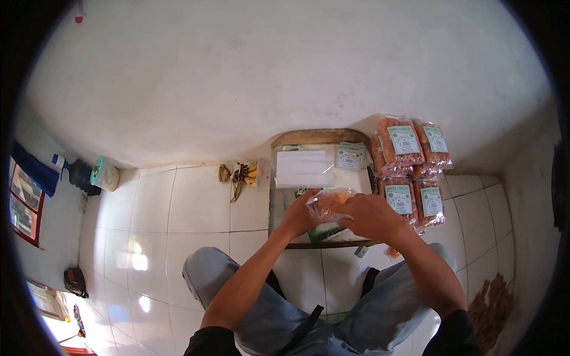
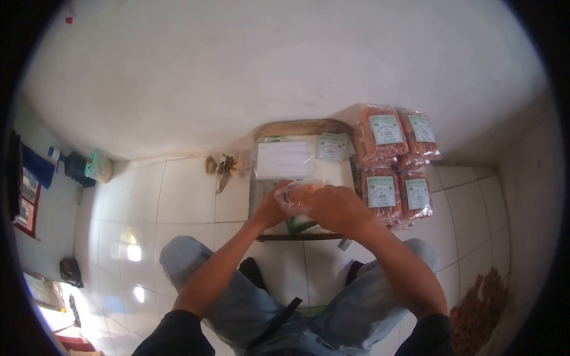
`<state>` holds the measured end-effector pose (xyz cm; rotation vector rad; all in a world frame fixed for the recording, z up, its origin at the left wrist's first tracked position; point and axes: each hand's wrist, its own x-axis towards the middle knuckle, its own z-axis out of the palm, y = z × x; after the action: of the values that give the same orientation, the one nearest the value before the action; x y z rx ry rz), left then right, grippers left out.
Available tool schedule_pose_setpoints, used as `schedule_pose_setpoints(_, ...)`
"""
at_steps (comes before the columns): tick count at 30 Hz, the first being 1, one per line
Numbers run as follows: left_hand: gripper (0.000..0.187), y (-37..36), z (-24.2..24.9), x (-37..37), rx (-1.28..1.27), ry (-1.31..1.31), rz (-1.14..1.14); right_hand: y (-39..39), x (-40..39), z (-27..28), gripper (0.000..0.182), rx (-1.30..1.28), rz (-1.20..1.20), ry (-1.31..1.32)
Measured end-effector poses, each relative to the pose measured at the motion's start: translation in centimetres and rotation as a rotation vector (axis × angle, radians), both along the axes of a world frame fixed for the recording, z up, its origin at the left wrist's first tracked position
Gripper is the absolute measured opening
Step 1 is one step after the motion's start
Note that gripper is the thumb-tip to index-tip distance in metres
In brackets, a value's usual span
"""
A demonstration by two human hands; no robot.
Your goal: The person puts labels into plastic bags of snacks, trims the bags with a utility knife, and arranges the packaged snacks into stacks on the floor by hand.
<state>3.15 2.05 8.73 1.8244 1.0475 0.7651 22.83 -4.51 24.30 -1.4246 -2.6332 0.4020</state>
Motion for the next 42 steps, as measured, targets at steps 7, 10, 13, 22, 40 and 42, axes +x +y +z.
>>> schedule_pose_setpoints(7,0.072,-0.1,1.9,-0.2,0.085,0.068,-0.048,0.0,1.2,0.3,0.008,0.181,0.025,-0.119)
schedule_pose_setpoints(10,0.072,-0.2,2.5,-0.2,0.004,0.085,-0.039,1.0,1.7,1.5,0.008,0.301,-0.037,0.026)
schedule_pose_setpoints(13,0.072,-0.2,2.2,0.1,-0.065,0.045,-0.022,1.0,1.2,3.6,0.013,0.353,-0.251,0.43)
schedule_pose_setpoints(22,0.076,0.0,1.8,0.3,0.002,-0.084,-0.116,1.5,-2.4,-1.3,0.028,0.171,-0.006,0.077)
schedule_pose_setpoints(40,0.073,-0.7,2.9,-0.2,-0.119,0.085,-0.042,2.5,2.7,0.0,0.028,0.005,-0.446,0.035)
schedule_pose_setpoints(42,0.072,-0.6,3.0,-0.2,-0.095,0.078,-0.052,3.4,3.4,-0.6,0.027,0.11,-0.482,0.118)
